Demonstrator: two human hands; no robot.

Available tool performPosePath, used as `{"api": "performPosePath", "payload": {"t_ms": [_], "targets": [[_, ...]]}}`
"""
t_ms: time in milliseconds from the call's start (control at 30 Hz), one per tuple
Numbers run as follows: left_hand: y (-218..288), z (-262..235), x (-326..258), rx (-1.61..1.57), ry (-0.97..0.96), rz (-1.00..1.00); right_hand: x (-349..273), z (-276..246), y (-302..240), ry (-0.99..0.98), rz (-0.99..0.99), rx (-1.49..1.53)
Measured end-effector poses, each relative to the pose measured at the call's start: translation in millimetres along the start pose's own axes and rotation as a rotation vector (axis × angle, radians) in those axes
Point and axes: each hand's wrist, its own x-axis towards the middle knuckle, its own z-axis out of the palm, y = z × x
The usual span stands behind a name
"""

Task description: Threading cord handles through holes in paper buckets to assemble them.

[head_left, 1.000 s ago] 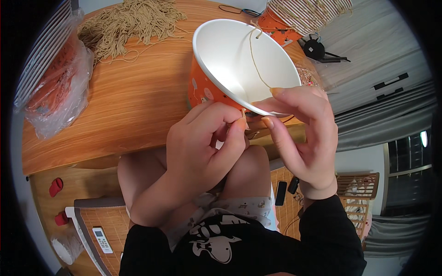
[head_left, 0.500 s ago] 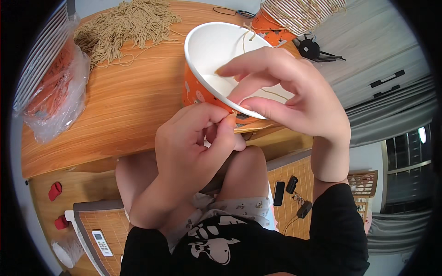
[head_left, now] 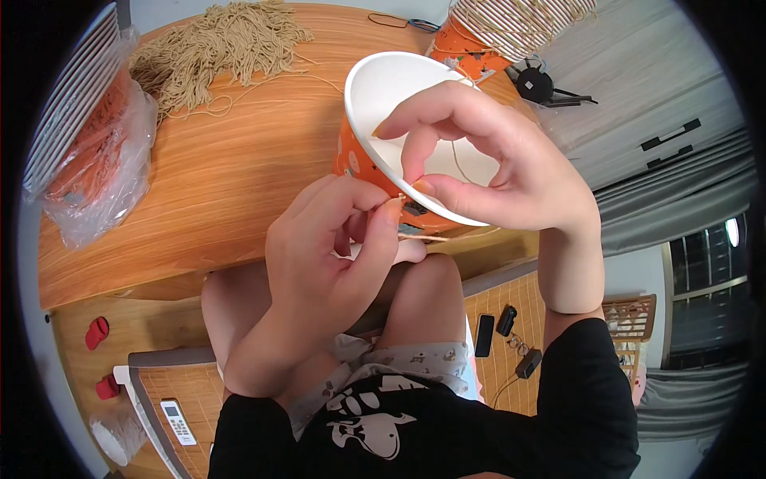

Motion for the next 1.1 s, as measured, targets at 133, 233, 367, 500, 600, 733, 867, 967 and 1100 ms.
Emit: {"api": "performPosePath", "payload": {"t_ms": [133,233,367,500,600,733,867,967,1100], "targets": [[4,-2,1,0.011,0.009,0.023,-4,0,-6,0.023,0.080,-0.007],[5,-4,2,0.130,0.025,0.130,-8,4,-10,0.127,0.047,-0.037],[8,-4,-1,0.143,-0.006,0.037,-16,15,-23,0.215,0.026,-0.123],[4,3,-3,-0.137,-0.027,0.004,-25,30,-33,0.343,-0.007,-0.304],[5,4,-2,-0.287,-0.062,-0.021,-30,37,-30,0.507,-0.152,-0.460],[10,3,-1,-0.394,-0.157,-0.129,-35,49,-35,0.588,-0.147,-0.629],[7,-3,-1,-0.503,-0.235,-0.179,-49,78,-35,0.590,-0.168,-0.762],[5,-2,0,-0.524,-0.291,-0.205,-54,100,-27,0.669,-0.154,-0.806],[4,1,-2,-0.491,-0.278,-0.271,-56,112,-26,0.711,-0.032,-0.744]]}}
